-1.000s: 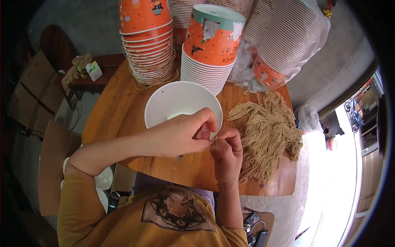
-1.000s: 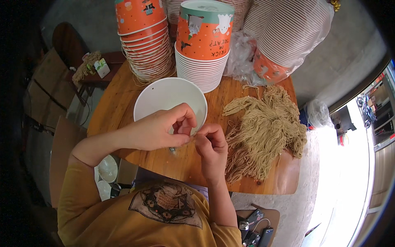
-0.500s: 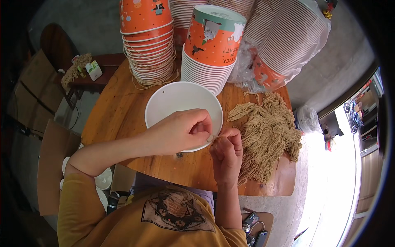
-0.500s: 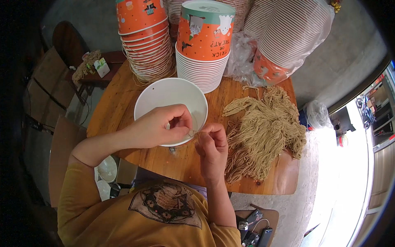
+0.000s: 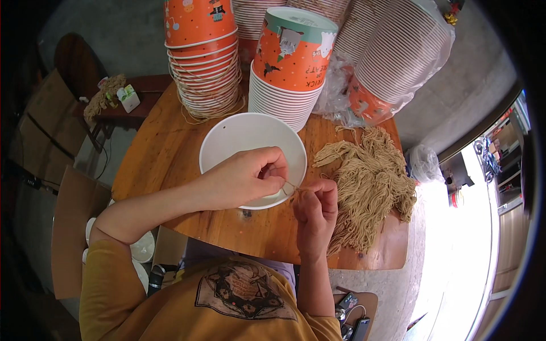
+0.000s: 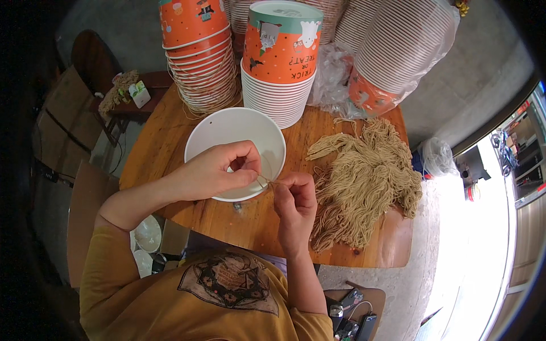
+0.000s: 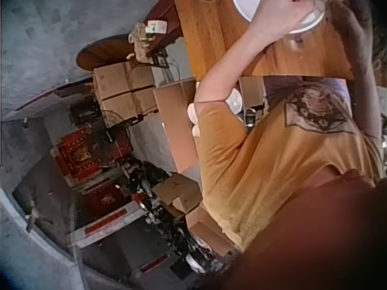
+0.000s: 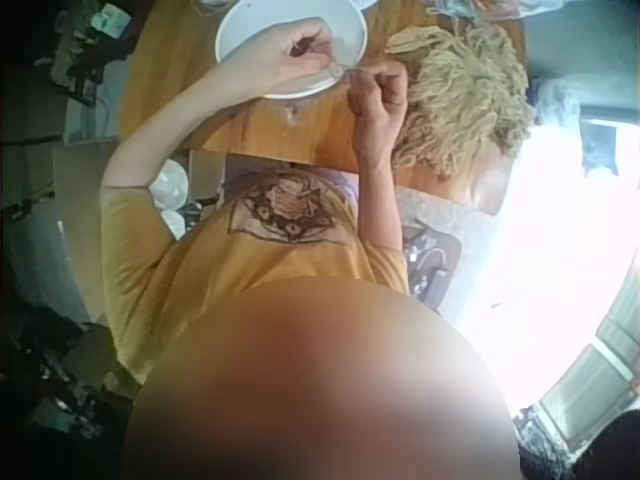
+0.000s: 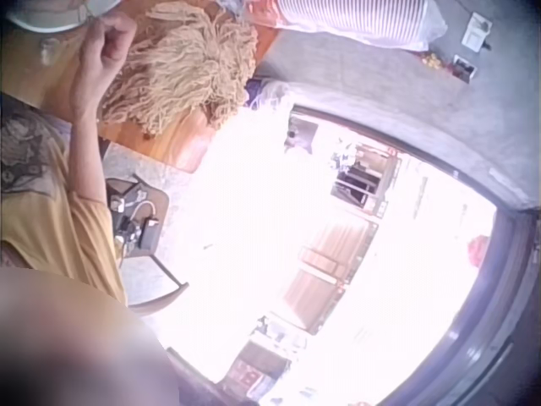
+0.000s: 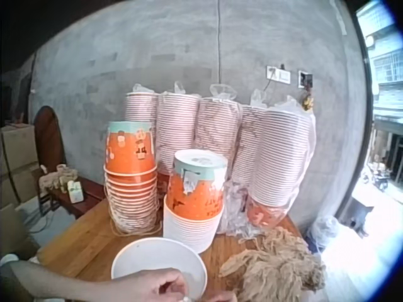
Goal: Attaching a carry string handle to a printed paper food bowl.
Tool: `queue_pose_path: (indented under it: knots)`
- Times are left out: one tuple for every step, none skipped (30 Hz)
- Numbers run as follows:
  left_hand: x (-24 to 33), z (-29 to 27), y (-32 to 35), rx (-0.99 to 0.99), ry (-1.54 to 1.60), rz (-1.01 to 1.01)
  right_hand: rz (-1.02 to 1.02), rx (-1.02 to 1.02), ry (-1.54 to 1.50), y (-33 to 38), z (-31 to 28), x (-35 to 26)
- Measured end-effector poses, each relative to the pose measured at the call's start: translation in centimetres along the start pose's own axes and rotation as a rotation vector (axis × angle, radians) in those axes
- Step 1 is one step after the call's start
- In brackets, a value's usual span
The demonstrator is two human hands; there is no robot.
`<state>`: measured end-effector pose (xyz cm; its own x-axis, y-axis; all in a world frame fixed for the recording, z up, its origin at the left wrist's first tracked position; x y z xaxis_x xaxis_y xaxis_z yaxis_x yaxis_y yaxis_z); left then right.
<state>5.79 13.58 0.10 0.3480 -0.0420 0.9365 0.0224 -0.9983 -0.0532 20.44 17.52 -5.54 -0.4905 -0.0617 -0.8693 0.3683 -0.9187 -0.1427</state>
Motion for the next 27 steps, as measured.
queue_pose_path:
  knots:
    - [0.0, 0.0, 0.0, 0.000, 0.001, 0.001, 0.011, -0.004, -0.031, 0.0, -0.2, 0.1]
    - [0.0, 0.0, 0.0, -0.001, 0.003, 0.002, 0.011, -0.004, -0.031, -0.2, -0.3, -0.2]
    - [0.0, 0.1, 0.0, -0.002, 0.003, 0.003, -0.034, -0.025, 0.108, -0.4, -0.2, -1.0]
    - [0.1, 0.1, 0.0, 0.002, 0.004, 0.008, -0.078, -0.045, 0.247, -0.5, 0.0, -1.8]
    - [0.1, 0.1, 0.0, 0.005, 0.005, 0.013, -0.078, -0.044, 0.248, -0.6, -0.1, -2.3]
    - [0.1, 0.1, 0.1, 0.004, 0.006, 0.013, -0.070, -0.109, 0.429, -0.6, 0.3, -2.6]
    - [0.2, 0.1, 0.1, 0.008, -0.005, 0.027, -0.061, -0.174, 0.611, -0.6, 0.7, -2.8]
    - [0.4, 0.1, 0.1, 0.013, -0.015, 0.041, -0.061, -0.149, 0.690, -0.6, 1.1, -3.3]
    - [0.5, 0.1, 0.1, 0.011, -0.014, 0.042, -0.061, -0.147, 0.691, -0.6, 1.2, -3.4]
    - [0.8, 0.1, 0.1, 0.022, -0.043, 0.058, -0.179, -0.150, 0.818, -0.6, 1.5, -4.0]
    - [1.0, 0.1, 0.2, 0.033, -0.073, 0.074, -0.298, -0.153, 0.942, -0.4, 1.8, -4.5]
    - [1.1, 0.1, 0.2, 0.032, -0.072, 0.076, -0.299, -0.151, 0.944, -0.4, 1.9, -4.9]
    - [1.2, 0.1, 0.3, 0.036, -0.126, 0.100, -0.340, -0.146, 1.002, -0.3, 2.2, -5.5]
    - [1.3, 0.1, 0.3, 0.041, -0.180, 0.124, -0.382, -0.141, 1.061, -0.2, 2.4, -5.8]
    - [1.3, 0.0, 0.4, 0.042, -0.180, 0.123, -0.382, -0.141, 1.061, -0.3, 2.3, -5.8]
    - [1.5, -0.1, 0.5, 0.070, -0.239, 0.165, -0.394, -0.130, 1.080, -0.2, 2.1, -5.9]
    - [1.8, -0.2, 0.6, 0.098, -0.299, 0.206, -0.406, -0.118, 1.098, -0.1, 1.9, -5.9]
    - [1.8, -0.2, 0.7, 0.098, -0.299, 0.205, -0.405, -0.119, 1.098, 0.0, 1.7, -5.7]
    - [2.0, -0.3, 0.9, 0.118, -0.347, 0.244, -0.388, -0.126, 1.103, 0.1, 1.5, -5.3]
    - [2.2, -0.3, 1.0, 0.138, -0.395, 0.282, -0.370, -0.134, 1.108, 0.2, 1.3, -5.1]
    - [2.0, -0.3, 0.9, 0.138, -0.394, 0.282, -0.369, -0.134, 1.109, 0.4, 1.3, -5.1]
    - [1.8, -0.2, 0.9, 0.139, -0.403, 0.284, -0.276, -0.129, 1.064, 0.4, 0.9, -4.8]
    - [1.7, -0.2, 0.9, 0.140, -0.412, 0.286, -0.184, -0.123, 1.019, 0.5, 0.6, -4.4]
    - [1.8, -0.3, 0.9, 0.141, -0.412, 0.285, -0.184, -0.124, 1.019, 0.4, 0.3, -4.0]
    - [1.8, -0.4, 0.9, 0.136, -0.398, 0.271, -0.115, -0.128, 0.809, 0.2, -0.4, -3.1]
    - [1.7, -0.5, 0.9, 0.131, -0.384, 0.256, -0.047, -0.131, 0.599, 0.2, -0.8, -2.6]
    - [1.7, -0.5, 0.9, 0.130, -0.382, 0.257, -0.047, -0.129, 0.600, 0.4, -1.0, -2.8]
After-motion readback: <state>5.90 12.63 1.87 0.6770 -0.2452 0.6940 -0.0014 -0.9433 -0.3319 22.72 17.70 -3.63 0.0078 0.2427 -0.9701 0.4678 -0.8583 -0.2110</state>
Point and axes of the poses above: each hand's wrist, its own y-axis away from the middle knuckle, its own z-axis out of the palm, x = y × z, the point moved 6 cm from there along -y, towards the middle knuckle, and after that the axes turned 4 degrees about x, right-handed, at the moved point
